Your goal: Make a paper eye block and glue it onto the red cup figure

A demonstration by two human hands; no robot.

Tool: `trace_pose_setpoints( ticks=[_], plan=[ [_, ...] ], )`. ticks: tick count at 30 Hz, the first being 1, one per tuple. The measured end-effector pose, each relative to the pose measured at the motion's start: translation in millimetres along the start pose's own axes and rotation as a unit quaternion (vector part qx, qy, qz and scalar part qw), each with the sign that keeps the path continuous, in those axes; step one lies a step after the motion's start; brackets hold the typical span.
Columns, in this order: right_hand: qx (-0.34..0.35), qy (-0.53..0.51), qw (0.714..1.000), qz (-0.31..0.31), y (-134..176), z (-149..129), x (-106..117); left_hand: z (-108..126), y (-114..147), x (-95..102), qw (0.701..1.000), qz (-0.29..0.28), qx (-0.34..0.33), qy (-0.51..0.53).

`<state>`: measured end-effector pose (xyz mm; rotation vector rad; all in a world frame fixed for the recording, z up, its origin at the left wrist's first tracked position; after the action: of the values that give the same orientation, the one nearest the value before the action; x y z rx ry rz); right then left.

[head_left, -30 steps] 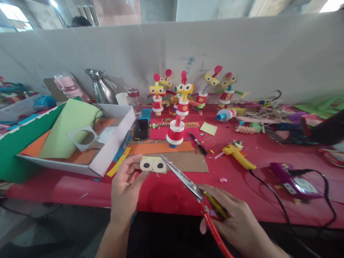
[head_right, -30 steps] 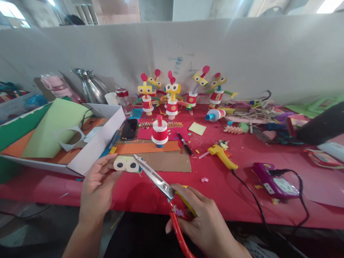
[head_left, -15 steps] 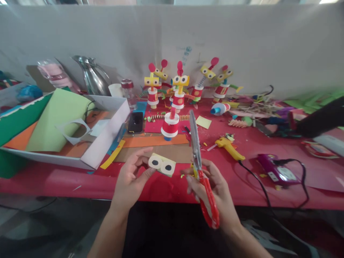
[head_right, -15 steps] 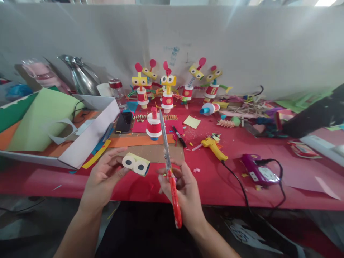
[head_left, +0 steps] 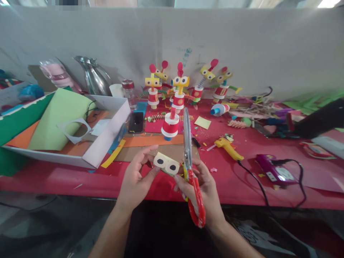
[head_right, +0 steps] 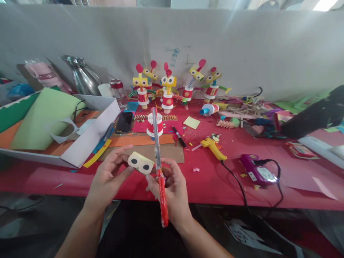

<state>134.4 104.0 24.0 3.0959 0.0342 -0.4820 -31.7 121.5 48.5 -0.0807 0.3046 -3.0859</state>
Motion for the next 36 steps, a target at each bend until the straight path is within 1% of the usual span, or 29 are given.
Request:
trace_pose_setpoints(
  ticks=[2, 3, 4, 6, 7, 8, 9, 11, 13, 14, 15, 17, 19, 20, 22, 24, 26, 27, 29, 33, 36],
  plan=[
    [-0.017, -0.015, 1.000, 0.018, -1, 3, -1, -1, 0, -2.5, 1.000, -0.001, 0.001, -0.001],
    [-0.021, -0.024, 0.999, 0.031, -1, 3, 0, -1, 1, -0.8, 1.000, 0.017, -0.006, 0.005],
    [-0.020, -0.035, 0.998, 0.047, -2, 3, 1, 0, 2, 3.0, 0.998, 0.049, -0.016, 0.020],
    [-0.009, -0.055, 0.996, 0.074, -3, 1, 4, -3, 9, 10.6, 0.988, 0.124, -0.020, 0.091],
    [-0.002, -0.062, 0.995, 0.084, -3, 0, 5, -10, 13, 9.8, 0.979, 0.144, -0.002, 0.144],
    [0.005, -0.065, 0.994, 0.090, -3, 0, 6, -20, 16, 4.2, 0.967, 0.148, 0.034, 0.203],
    [0.009, -0.067, 0.993, 0.094, -4, 0, 6, -31, 19, -6.1, 0.952, 0.136, 0.082, 0.261],
    [0.011, -0.069, 0.993, 0.093, -4, 2, 5, -47, 26, -31.7, 0.918, 0.088, 0.170, 0.348],
    [0.006, -0.075, 0.994, 0.082, -4, 6, 1, -51, 29, -49.3, 0.891, 0.054, 0.214, 0.396],
    [0.002, -0.074, 0.994, 0.074, -3, 8, -1, -52, 28, -53.1, 0.884, 0.048, 0.221, 0.409],
    [-0.001, -0.067, 0.996, 0.064, -2, 9, -2, -52, 27, -53.3, 0.879, 0.052, 0.222, 0.418],
    [-0.001, -0.023, 0.999, 0.044, 1, 9, 0, -53, 23, -45.8, 0.870, 0.082, 0.214, 0.437],
    [0.017, 0.062, 0.998, 0.025, 5, 4, 10, -55, 19, -35.3, 0.858, 0.108, 0.209, 0.457],
    [0.033, 0.116, 0.993, 0.012, 7, 0, 15, -57, 17, -30.8, 0.852, 0.112, 0.209, 0.467],
    [0.071, 0.235, 0.969, -0.020, 13, -8, 26, -60, 15, -24.5, 0.842, 0.102, 0.214, 0.484],
    [0.096, 0.344, 0.932, -0.058, 18, -11, 33, -61, 14, -19.9, 0.835, 0.084, 0.210, 0.501],
    [0.100, 0.410, 0.903, -0.084, 21, -8, 39, -60, 12, -16.9, 0.832, 0.069, 0.201, 0.513],
    [0.099, 0.427, 0.894, -0.091, 22, -7, 40, -60, 12, -16.4, 0.831, 0.063, 0.198, 0.516],
    [0.099, 0.439, 0.887, -0.099, 22, -4, 39, -60, 11, -17.3, 0.829, 0.050, 0.195, 0.521],
    [0.088, 0.424, 0.895, -0.107, 20, -1, 33, -57, 11, -20.1, 0.824, 0.024, 0.192, 0.533],
    [0.109, 0.410, 0.898, -0.115, 20, -6, 27, -57, 12, -17.0, 0.827, 0.025, 0.189, 0.529]
  ],
)
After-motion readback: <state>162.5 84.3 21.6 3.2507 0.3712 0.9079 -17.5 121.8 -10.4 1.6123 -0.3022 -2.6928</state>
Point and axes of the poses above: each hand's wrist, its own y-axis away from the middle knuckle, its own x-axis out of the back of the hand, z = x × y, the point moved 10 cm from there along -y, towards the middle knuckle
